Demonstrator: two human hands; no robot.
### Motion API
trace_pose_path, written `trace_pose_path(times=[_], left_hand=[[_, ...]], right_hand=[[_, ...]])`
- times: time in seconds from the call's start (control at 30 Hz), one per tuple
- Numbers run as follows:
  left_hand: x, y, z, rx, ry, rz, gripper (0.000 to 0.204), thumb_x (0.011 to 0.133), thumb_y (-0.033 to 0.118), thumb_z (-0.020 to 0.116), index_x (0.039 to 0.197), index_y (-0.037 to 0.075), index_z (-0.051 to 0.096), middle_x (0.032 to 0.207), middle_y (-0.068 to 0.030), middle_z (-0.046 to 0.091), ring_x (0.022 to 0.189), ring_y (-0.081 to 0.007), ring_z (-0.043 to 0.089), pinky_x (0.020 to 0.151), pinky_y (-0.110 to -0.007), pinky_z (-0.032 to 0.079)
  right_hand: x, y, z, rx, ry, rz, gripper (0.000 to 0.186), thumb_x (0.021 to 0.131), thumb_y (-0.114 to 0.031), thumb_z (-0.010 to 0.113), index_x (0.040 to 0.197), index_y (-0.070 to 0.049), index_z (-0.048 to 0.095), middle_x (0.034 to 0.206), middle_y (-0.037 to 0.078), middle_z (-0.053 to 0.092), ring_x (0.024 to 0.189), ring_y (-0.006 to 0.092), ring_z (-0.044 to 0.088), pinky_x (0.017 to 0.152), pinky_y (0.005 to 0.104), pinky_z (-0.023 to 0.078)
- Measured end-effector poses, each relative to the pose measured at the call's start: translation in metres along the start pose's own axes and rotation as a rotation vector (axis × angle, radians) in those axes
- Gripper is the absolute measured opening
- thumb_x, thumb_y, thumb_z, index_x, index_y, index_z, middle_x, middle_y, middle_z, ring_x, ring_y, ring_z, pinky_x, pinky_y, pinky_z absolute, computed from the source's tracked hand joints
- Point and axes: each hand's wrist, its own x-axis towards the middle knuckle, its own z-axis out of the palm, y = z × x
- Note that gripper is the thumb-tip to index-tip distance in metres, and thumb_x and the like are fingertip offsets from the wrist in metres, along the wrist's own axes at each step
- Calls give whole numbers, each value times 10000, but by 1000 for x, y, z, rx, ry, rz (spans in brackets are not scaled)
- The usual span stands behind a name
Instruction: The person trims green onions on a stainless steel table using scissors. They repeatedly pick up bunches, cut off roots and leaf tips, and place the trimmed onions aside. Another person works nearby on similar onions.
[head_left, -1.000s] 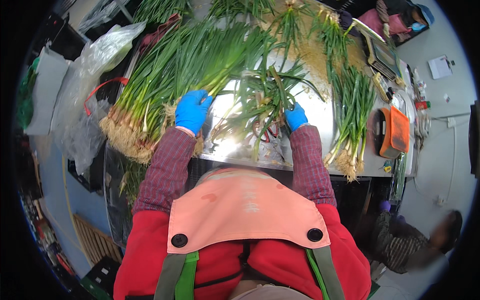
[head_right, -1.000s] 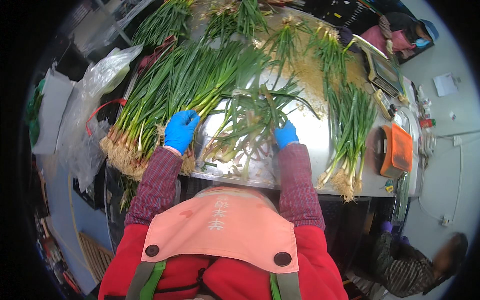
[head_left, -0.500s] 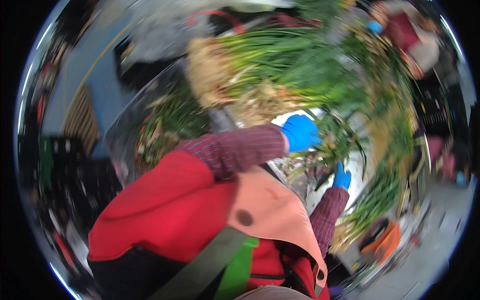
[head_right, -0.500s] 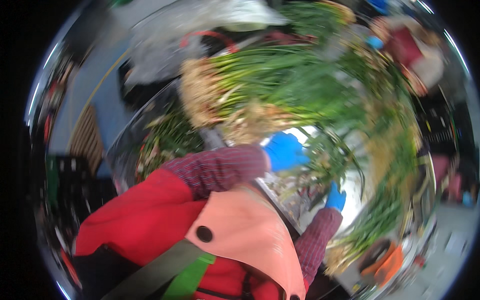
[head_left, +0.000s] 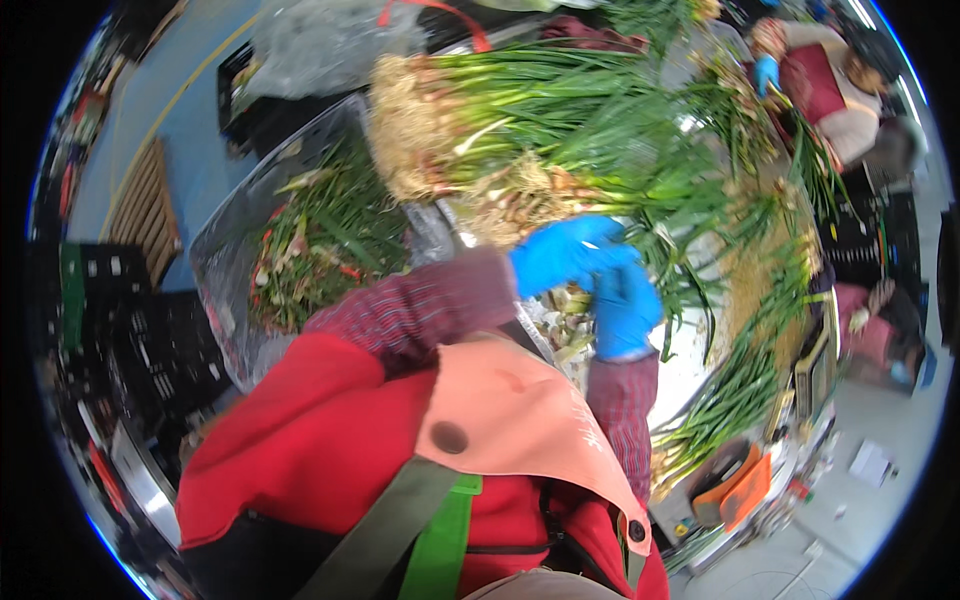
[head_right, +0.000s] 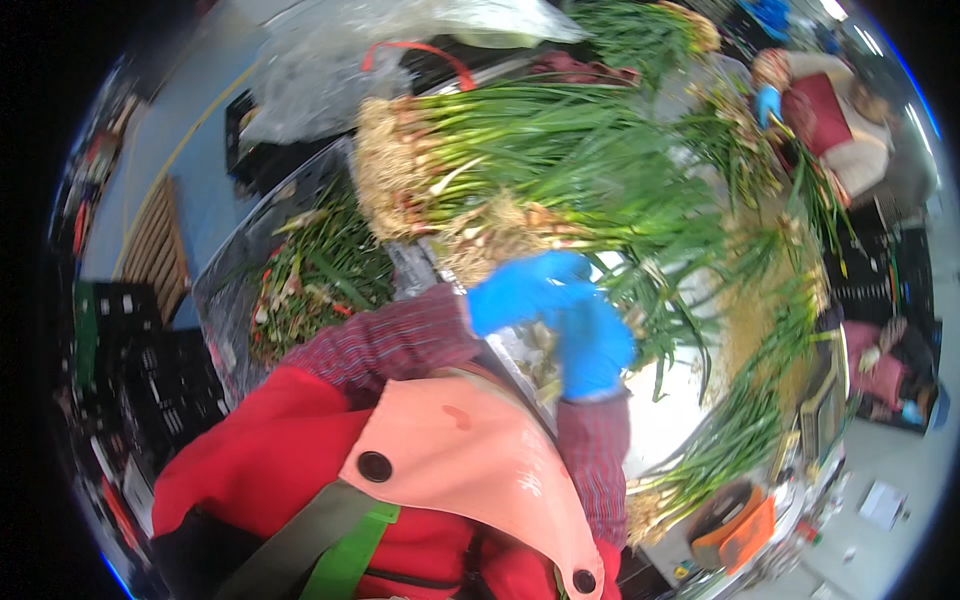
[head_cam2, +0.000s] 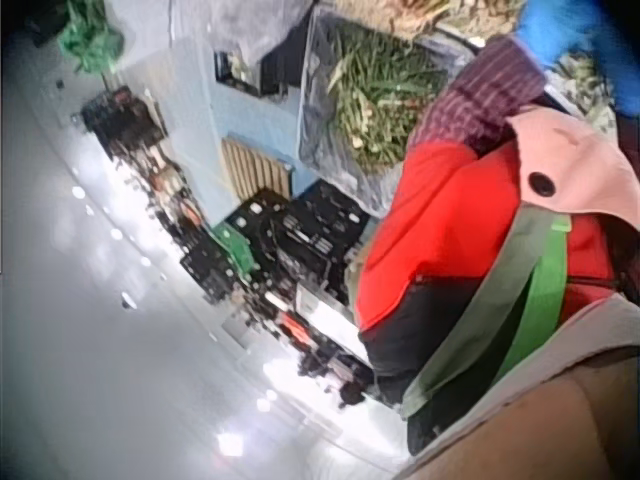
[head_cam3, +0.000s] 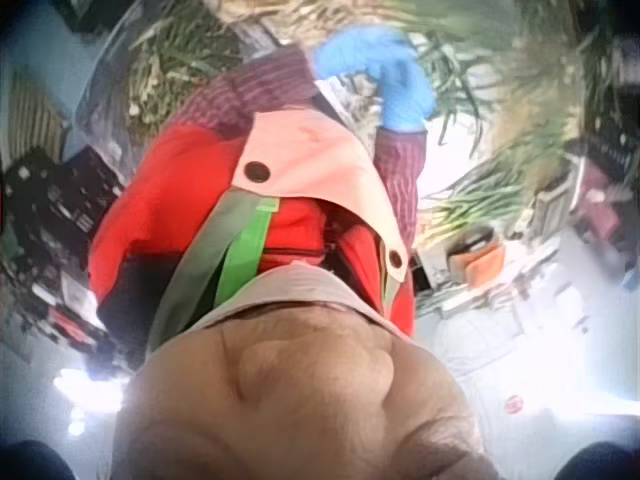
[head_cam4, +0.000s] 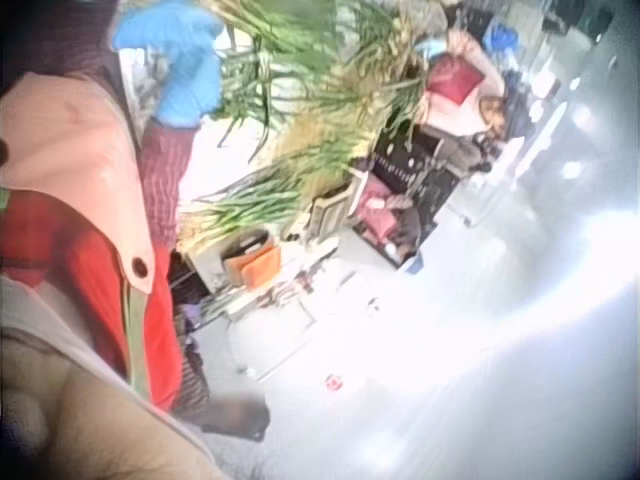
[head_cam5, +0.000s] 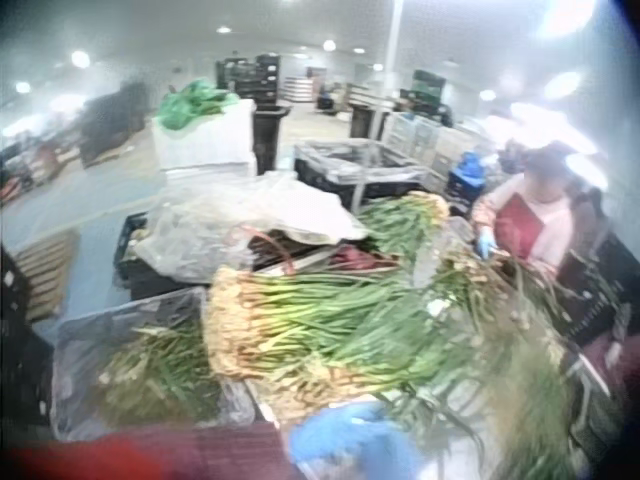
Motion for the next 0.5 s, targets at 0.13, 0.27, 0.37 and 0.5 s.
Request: trace_pose_path(times=[0.13,0.27,0.37,0.5], left_hand=[[-37,19,-50,359,248,254,347,973,305,558,1195,49,629,1079,-85,664,961,-180,656,711,-284,554],[-112,2,-130,125,698,225,317,986,260,501,1177,43,630,1140,-77,656,1017,-160,631,646,-241,489],[-184,-20,-206,120,1099,154,362,973,301,523,1198,39,633,1132,-63,660,833,-132,633,580,-203,423],[-285,-64,-304,-220,1156,70,421,950,399,599,1250,103,611,1151,-32,637,872,-151,568,671,-271,461]], right_hand=[[13,-22,42,-372,-349,-235,281,840,-186,737,1067,-32,677,855,123,696,665,218,651,604,316,500],[36,11,38,285,-48,511,348,907,-215,677,1153,27,635,941,63,700,731,120,623,650,266,496],[68,43,20,467,112,827,298,903,-267,650,1082,-29,642,948,65,709,660,100,602,540,235,443],[103,54,19,574,112,803,368,942,-276,570,1084,61,612,855,132,691,636,207,642,569,330,562]])
